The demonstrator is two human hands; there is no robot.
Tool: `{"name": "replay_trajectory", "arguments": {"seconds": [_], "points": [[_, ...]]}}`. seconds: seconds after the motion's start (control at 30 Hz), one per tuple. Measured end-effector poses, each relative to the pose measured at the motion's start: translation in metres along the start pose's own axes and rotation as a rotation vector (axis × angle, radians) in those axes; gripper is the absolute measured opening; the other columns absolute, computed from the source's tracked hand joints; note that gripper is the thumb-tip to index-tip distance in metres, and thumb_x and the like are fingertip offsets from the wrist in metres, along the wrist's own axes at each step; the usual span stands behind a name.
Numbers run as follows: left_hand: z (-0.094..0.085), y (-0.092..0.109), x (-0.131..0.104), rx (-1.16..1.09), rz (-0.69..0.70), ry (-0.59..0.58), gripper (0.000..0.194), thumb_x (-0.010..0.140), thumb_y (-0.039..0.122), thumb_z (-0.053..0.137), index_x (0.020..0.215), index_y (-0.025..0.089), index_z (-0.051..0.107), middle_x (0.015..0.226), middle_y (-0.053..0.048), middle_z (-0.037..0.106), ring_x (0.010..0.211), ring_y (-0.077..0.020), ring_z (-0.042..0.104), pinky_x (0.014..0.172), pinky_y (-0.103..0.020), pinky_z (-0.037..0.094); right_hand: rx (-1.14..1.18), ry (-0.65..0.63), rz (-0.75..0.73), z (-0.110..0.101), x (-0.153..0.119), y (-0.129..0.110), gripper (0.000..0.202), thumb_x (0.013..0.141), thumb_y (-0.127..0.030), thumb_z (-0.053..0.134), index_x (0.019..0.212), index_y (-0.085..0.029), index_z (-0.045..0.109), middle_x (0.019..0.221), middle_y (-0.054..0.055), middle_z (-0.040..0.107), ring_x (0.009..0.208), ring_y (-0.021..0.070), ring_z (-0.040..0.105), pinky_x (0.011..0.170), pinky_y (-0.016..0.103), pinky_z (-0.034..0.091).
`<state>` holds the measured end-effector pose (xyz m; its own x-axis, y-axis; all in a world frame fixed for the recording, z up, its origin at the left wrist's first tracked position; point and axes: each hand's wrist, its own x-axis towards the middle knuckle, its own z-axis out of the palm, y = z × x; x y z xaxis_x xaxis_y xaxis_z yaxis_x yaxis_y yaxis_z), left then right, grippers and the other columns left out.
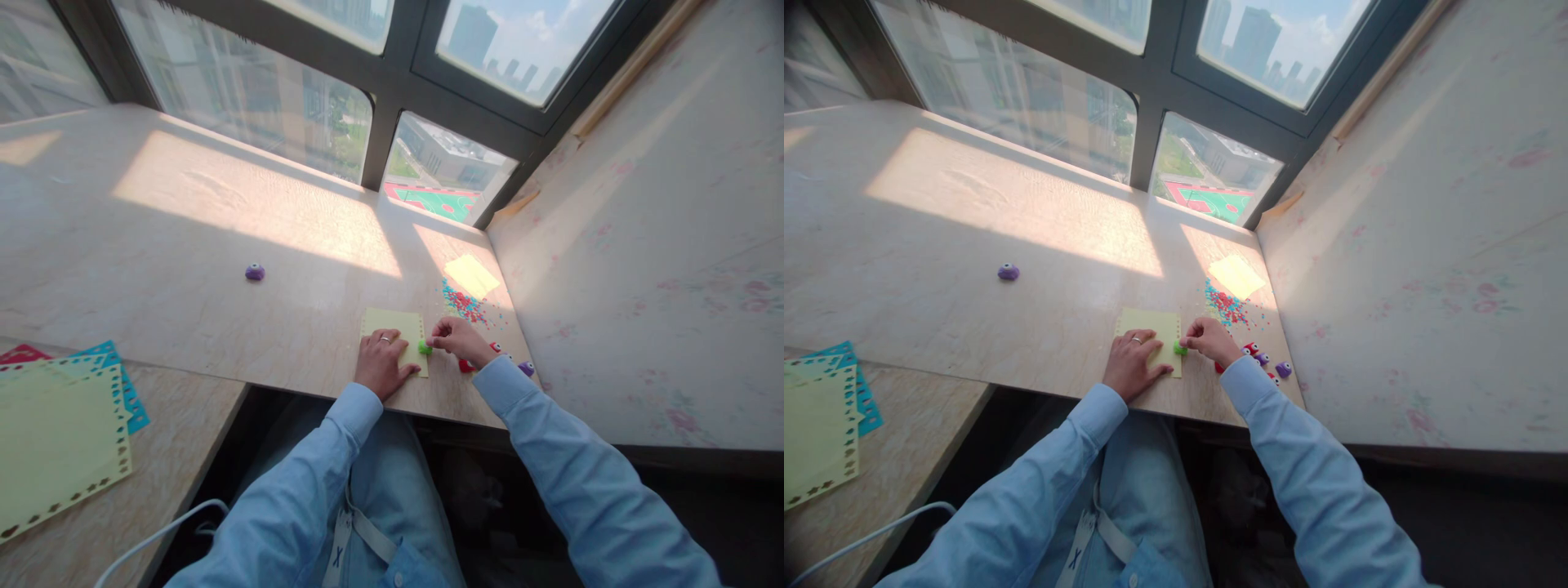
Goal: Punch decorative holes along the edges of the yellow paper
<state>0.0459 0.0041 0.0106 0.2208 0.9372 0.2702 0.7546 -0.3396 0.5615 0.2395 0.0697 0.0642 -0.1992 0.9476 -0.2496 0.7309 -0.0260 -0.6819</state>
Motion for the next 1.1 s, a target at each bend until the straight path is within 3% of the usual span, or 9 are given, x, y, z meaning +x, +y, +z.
{"name": "replay_trajectory", "arguments": {"seconds": [0.23,0.4,0.87,1.1], "points": [[0.000,0.000,0.000,-0.006,-0.014,-0.007,0.036,0.073,0.045,0.077,0.099,0.023,0.070,0.123,-0.010,0.063,0.117,-0.0300,0.051,0.095,-0.046,0.039,-0.308,-0.042,0.049,0.004,0.012,-0.003,0.017,0.070,-0.017,0.072,0.065,-0.018,0.056,0.058,-0.003,0.055,0.057,0.0125,0.052,0.053,0.024,0.038],[-0.001,0.001,-0.001,-0.006,-0.011,-0.003,0.035,0.073,0.045,0.077,0.099,0.022,0.069,0.123,-0.010,0.063,0.117,-0.0301,0.051,0.094,-0.046,0.040,-0.366,-0.062,0.083,0.008,0.022,-0.005,0.021,0.066,-0.010,0.074,0.063,-0.019,0.055,0.058,-0.003,0.055,0.061,0.0144,0.053,0.057,0.025,0.040],[-0.002,0.001,-0.001,0.014,-0.001,0.003,0.036,0.072,0.046,0.077,0.098,0.022,0.070,0.122,-0.011,0.063,0.116,-0.0298,0.052,0.093,-0.045,0.040,-0.356,-0.058,0.070,0.008,0.016,-0.008,0.018,0.068,-0.014,0.075,0.066,-0.018,0.057,0.060,-0.003,0.057,0.060,0.0127,0.054,0.056,0.023,0.040],[0.000,-0.001,0.001,0.007,-0.006,-0.015,0.038,0.073,0.047,0.077,0.100,0.020,0.070,0.123,-0.011,0.064,0.116,-0.0299,0.052,0.093,-0.044,0.040,-0.281,-0.063,0.065,0.002,0.005,-0.009,0.015,0.078,-0.017,0.069,0.066,-0.016,0.058,0.051,-0.004,0.052,0.049,0.0095,0.052,0.048,0.019,0.039]]}}
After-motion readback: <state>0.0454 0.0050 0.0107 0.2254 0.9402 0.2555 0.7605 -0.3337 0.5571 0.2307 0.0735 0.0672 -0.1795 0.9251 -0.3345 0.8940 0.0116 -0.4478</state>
